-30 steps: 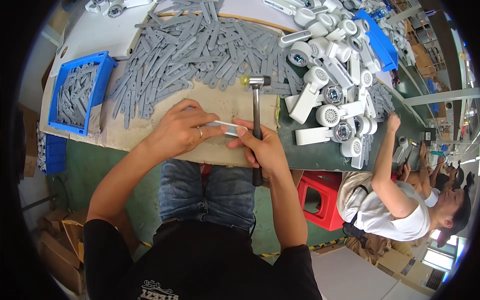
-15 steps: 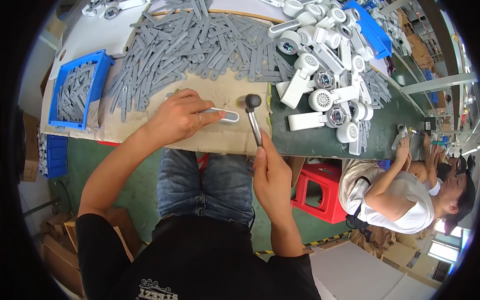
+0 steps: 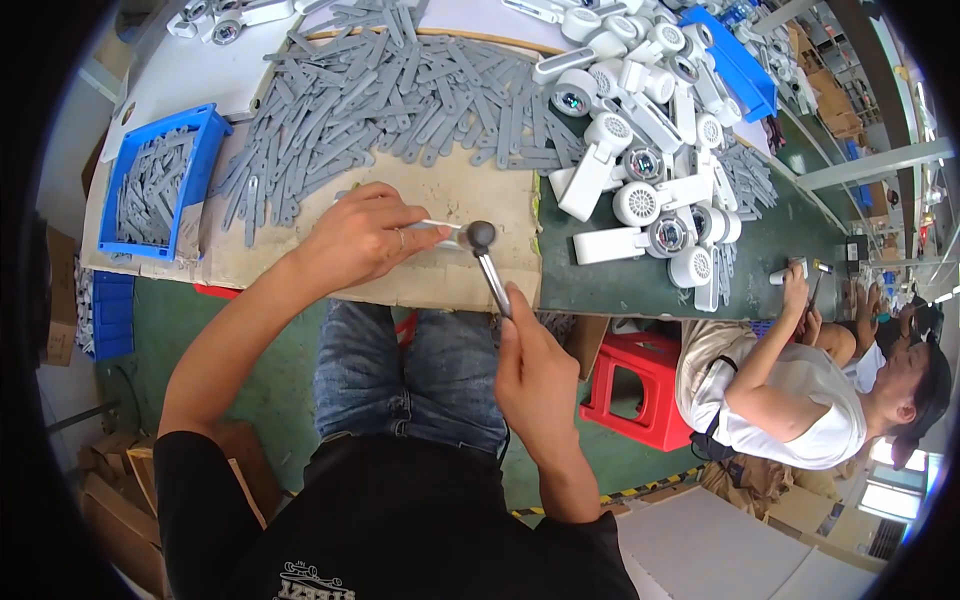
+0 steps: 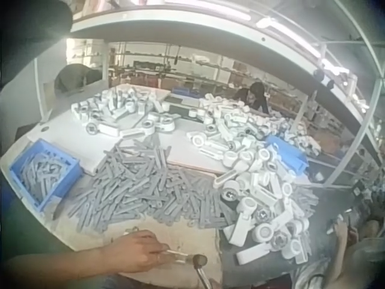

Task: The person assembles plastic components by manually hammering grey internal parts into white plastic housings with a small hammer, creating finished assemblies that are placed into a blue plastic bin.

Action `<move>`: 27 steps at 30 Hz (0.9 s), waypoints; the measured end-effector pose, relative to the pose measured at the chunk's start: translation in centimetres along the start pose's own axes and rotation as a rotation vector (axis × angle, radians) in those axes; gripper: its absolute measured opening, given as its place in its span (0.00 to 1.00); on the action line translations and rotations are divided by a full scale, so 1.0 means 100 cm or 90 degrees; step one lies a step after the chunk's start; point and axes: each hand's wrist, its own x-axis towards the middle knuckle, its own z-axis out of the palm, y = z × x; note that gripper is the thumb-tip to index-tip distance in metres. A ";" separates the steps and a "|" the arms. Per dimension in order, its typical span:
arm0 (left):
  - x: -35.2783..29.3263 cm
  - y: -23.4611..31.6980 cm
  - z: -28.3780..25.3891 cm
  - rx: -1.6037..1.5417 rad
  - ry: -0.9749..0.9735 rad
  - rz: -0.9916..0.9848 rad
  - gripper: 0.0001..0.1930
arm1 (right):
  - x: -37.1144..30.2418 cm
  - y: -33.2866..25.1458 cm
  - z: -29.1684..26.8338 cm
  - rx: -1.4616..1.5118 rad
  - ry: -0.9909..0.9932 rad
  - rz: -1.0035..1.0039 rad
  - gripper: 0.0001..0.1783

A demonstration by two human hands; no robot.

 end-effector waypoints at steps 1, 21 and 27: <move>0.001 0.001 -0.001 -0.007 0.000 -0.002 0.17 | 0.001 0.002 0.002 0.001 0.001 -0.005 0.21; -0.023 0.024 -0.030 -0.115 0.009 -0.066 0.21 | -0.009 0.021 -0.016 0.344 0.042 0.088 0.26; -0.047 0.031 0.009 -0.143 0.173 -0.185 0.16 | -0.014 0.003 -0.011 0.230 -0.030 0.179 0.26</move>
